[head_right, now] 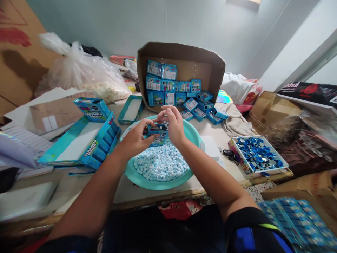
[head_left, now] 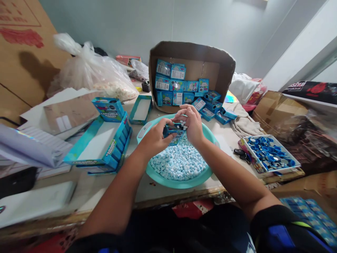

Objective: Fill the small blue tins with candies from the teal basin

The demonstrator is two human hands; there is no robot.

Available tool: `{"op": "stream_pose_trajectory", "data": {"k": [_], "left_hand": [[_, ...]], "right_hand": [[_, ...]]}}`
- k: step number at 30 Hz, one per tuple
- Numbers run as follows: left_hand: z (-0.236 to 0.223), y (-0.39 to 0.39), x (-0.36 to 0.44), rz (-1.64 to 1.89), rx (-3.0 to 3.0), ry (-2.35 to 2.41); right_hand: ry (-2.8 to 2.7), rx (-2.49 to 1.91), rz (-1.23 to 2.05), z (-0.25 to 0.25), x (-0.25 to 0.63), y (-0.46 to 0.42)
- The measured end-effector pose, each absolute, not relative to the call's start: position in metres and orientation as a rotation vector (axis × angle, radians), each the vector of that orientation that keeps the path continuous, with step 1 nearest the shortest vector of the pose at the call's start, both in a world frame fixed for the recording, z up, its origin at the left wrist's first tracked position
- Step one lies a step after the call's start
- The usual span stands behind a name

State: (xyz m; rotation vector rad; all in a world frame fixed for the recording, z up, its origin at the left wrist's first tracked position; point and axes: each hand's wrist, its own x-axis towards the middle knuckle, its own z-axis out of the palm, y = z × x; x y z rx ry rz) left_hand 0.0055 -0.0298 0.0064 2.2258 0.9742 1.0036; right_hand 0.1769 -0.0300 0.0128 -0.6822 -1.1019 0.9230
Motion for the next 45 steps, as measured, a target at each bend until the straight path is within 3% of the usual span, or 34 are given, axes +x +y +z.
{"op": "stream_pose_trajectory", "data": {"k": [22,28,36,40,45], "left_hand": [[0.006,-0.028,0.005,1.081,2.255,0.969],[0.010,-0.028,0.003,1.008,2.390,0.723],[0.007,-0.026,0.004,1.189,2.302,0.877],[0.007,-0.025,0.002,1.264,2.221,1.020],[0.012,-0.030,0.001,1.184,2.259,0.962]], "right_hand": [[-1.378,-0.591,0.923,0.014,0.180,-0.037],[-1.687,-0.649,0.878,0.016,0.180,-0.040],[-1.258,-0.815,0.835,0.013,0.195,-0.023],[-1.272,-1.044,1.072,0.006,0.203,-0.016],[-1.176,-1.008,1.333,0.008,0.200,-0.019]]}}
